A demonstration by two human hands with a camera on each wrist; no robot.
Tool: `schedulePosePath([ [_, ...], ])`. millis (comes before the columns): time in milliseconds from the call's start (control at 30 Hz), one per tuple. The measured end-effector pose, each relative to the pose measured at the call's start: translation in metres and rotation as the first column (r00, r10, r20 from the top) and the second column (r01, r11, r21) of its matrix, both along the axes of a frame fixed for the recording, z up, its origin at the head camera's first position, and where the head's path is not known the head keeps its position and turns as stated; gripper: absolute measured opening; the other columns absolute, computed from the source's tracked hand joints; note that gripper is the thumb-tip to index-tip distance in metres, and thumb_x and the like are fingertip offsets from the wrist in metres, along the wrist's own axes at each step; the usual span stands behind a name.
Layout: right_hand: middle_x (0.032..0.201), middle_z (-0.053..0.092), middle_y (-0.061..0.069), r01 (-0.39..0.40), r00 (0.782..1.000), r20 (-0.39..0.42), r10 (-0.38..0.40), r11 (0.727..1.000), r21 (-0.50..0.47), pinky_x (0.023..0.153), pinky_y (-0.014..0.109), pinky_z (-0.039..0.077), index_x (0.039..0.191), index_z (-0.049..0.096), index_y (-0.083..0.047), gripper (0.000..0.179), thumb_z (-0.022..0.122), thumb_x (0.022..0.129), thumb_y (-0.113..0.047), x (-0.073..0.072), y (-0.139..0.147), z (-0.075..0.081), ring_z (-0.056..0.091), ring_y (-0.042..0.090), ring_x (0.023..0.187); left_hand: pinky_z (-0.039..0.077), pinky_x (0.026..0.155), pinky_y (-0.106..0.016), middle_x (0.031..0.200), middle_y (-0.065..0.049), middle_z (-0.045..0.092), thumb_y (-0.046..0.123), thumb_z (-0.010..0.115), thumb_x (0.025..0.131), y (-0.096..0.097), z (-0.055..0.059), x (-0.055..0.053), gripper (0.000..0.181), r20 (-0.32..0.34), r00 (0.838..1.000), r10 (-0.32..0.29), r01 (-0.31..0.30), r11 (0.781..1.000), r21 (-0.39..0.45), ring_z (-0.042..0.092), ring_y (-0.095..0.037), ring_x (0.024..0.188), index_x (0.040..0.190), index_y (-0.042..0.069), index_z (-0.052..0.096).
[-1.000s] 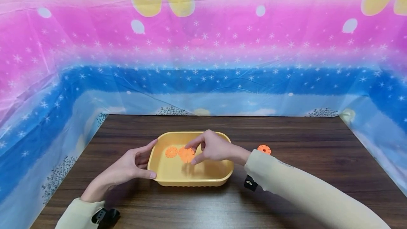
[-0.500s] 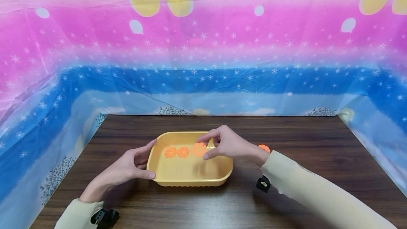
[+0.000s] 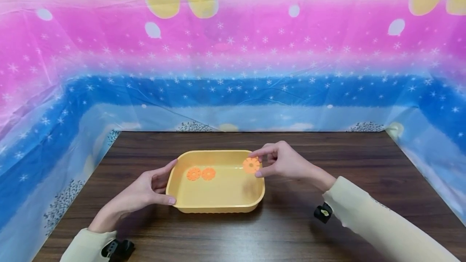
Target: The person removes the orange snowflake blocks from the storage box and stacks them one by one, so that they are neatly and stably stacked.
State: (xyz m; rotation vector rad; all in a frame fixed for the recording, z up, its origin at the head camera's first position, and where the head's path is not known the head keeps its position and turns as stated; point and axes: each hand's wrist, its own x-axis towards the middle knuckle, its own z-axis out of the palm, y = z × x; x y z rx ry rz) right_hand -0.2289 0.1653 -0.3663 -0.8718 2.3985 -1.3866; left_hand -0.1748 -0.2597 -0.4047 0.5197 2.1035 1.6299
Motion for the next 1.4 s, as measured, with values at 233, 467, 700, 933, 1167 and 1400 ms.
schedulePosePath([
  [233, 0.098, 0.068, 0.010, 0.095, 0.995, 0.001, -0.096, 0.994, 0.047, 0.054, 0.024, 0.034, 0.124, 0.078, -0.020, 0.046, 0.092, 0.080, -0.017, 0.000, 0.033, -0.006, 0.037, 0.017, 0.060, 0.054, 0.102, -0.030, 0.169, -0.027, 0.017, 0.007, 0.084, 0.088, 0.000, -0.001, 0.001, 0.108, 0.001, 1.000, 0.001, -0.001, 1.000, 0.011, 0.044, -0.043, 0.143, 0.168, 0.009, 0.011],
  [467, 0.096, 0.062, 0.018, 0.184, 0.983, -0.011, -0.184, 0.976, 0.117, 0.055, 0.025, 0.035, 0.128, 0.076, -0.016, 0.050, 0.092, 0.081, -0.022, -0.004, 0.068, -0.018, 0.040, 0.018, 0.064, 0.055, 0.100, -0.031, 0.167, -0.028, 0.022, 0.005, 0.083, 0.088, 0.000, -0.002, 0.000, 0.108, 0.003, 1.000, -0.004, 0.004, 0.999, 0.033, 0.050, -0.038, 0.140, 0.168, 0.010, 0.012],
  [700, 0.094, 0.058, 0.021, 0.219, 0.976, -0.015, -0.219, 0.969, 0.113, 0.055, 0.026, 0.034, 0.129, 0.075, -0.008, 0.052, 0.091, 0.081, -0.019, -0.005, 0.096, -0.034, 0.040, 0.018, 0.067, 0.055, 0.100, -0.031, 0.167, -0.029, 0.022, 0.006, 0.084, 0.088, -0.001, -0.001, 0.002, 0.109, 0.010, 1.000, 0.006, -0.006, 1.000, 0.024, 0.051, -0.038, 0.139, 0.168, 0.009, 0.011],
  [933, 0.088, 0.059, 0.014, 0.248, 0.969, -0.020, -0.248, 0.960, 0.131, 0.057, 0.026, 0.035, 0.129, 0.074, -0.005, 0.052, 0.091, 0.081, -0.017, -0.008, 0.120, -0.048, 0.043, 0.017, 0.069, 0.055, 0.100, -0.030, 0.167, -0.029, 0.023, 0.006, 0.084, 0.088, 0.001, -0.001, 0.001, 0.108, 0.007, 1.000, 0.002, -0.003, 1.000, 0.022, 0.051, -0.037, 0.138, 0.168, 0.010, 0.012],
  [1167, 0.085, 0.059, 0.009, 0.241, 0.971, -0.049, -0.236, 0.957, 0.163, 0.058, 0.026, 0.036, 0.129, 0.074, -0.005, 0.052, 0.091, 0.081, -0.018, -0.010, 0.131, -0.055, 0.044, 0.016, 0.070, 0.056, 0.099, -0.032, 0.166, -0.030, 0.022, 0.007, 0.084, 0.087, 0.001, 0.000, 0.001, 0.109, 0.017, 1.000, 0.010, -0.010, 1.000, 0.021, 0.050, -0.041, 0.139, 0.168, 0.010, 0.011],
  [1400, 0.088, 0.061, 0.012, 0.242, 0.970, -0.048, -0.237, 0.953, 0.180, 0.057, 0.025, 0.036, 0.129, 0.074, -0.004, 0.051, 0.090, 0.082, -0.015, -0.011, 0.135, -0.061, 0.042, 0.015, 0.067, 0.055, 0.100, -0.031, 0.167, -0.029, 0.022, 0.006, 0.083, 0.088, 0.001, 0.000, 0.001, 0.108, 0.008, 1.000, 0.002, -0.002, 1.000, 0.025, 0.047, -0.043, 0.141, 0.168, 0.008, 0.011],
])
